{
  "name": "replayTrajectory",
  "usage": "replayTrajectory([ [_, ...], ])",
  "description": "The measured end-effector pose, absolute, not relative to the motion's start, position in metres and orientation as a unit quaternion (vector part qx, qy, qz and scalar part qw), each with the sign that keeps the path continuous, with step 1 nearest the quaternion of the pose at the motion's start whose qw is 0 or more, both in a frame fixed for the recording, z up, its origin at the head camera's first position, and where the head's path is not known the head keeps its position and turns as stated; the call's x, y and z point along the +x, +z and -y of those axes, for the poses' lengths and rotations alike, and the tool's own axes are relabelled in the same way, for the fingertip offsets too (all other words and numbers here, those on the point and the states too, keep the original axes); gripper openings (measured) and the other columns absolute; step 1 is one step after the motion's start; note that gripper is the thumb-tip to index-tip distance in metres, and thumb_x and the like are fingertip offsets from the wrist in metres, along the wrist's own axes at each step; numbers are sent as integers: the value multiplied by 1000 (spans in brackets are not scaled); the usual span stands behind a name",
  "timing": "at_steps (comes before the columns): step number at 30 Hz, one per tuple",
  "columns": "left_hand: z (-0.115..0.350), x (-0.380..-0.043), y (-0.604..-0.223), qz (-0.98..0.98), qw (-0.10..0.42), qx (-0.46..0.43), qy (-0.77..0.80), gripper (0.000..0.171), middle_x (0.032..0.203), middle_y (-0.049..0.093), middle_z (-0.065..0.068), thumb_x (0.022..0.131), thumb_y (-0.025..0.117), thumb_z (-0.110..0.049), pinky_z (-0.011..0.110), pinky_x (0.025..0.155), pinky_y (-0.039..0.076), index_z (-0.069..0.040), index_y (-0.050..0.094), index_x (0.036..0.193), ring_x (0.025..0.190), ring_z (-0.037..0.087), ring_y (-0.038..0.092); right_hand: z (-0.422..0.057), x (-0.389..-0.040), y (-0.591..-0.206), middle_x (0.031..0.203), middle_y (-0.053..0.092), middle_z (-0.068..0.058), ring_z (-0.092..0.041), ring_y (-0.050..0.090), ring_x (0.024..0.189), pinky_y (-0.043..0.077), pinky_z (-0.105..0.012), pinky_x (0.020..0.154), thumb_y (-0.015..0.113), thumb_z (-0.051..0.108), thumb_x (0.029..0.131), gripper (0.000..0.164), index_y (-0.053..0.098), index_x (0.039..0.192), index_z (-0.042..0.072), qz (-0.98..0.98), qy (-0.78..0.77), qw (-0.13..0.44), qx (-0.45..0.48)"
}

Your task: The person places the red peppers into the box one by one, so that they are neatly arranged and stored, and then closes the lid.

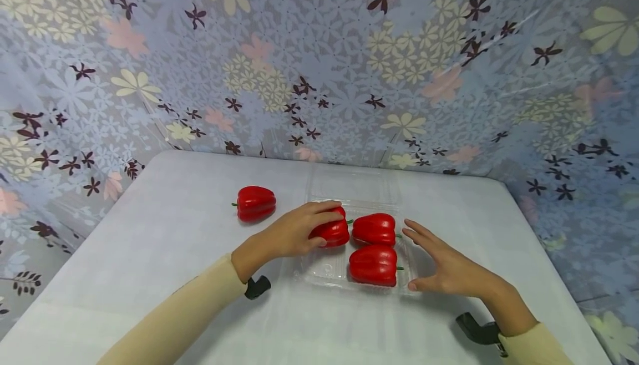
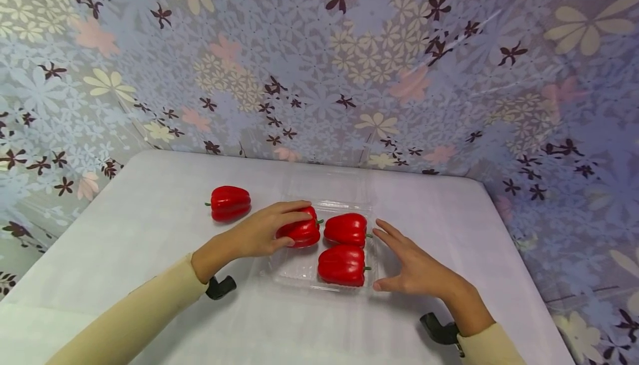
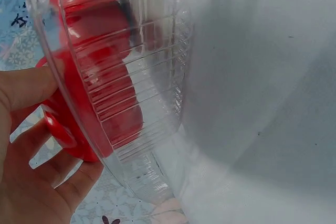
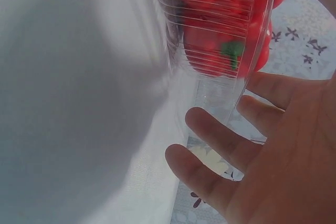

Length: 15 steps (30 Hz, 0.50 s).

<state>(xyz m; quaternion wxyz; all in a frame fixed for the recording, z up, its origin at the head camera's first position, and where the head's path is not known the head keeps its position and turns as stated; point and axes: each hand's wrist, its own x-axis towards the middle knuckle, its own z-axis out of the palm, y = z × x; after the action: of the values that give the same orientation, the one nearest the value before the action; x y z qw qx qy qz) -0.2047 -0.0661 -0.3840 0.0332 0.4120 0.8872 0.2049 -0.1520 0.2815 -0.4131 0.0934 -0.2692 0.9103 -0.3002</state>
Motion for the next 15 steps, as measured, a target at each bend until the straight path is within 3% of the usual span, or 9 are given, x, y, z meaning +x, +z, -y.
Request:
replayTrajectory([
  [15, 63, -210, -397, -890, 40, 419, 175, 57, 159, 40, 4, 91, 72, -20, 41, 110, 48, -17, 52, 144, 145, 25, 41, -282, -152, -412, 163, 18, -21, -50, 45, 134, 41, -72, 101, 84, 35, 77, 101, 29, 154, 1, -904, -313, 108, -271],
])
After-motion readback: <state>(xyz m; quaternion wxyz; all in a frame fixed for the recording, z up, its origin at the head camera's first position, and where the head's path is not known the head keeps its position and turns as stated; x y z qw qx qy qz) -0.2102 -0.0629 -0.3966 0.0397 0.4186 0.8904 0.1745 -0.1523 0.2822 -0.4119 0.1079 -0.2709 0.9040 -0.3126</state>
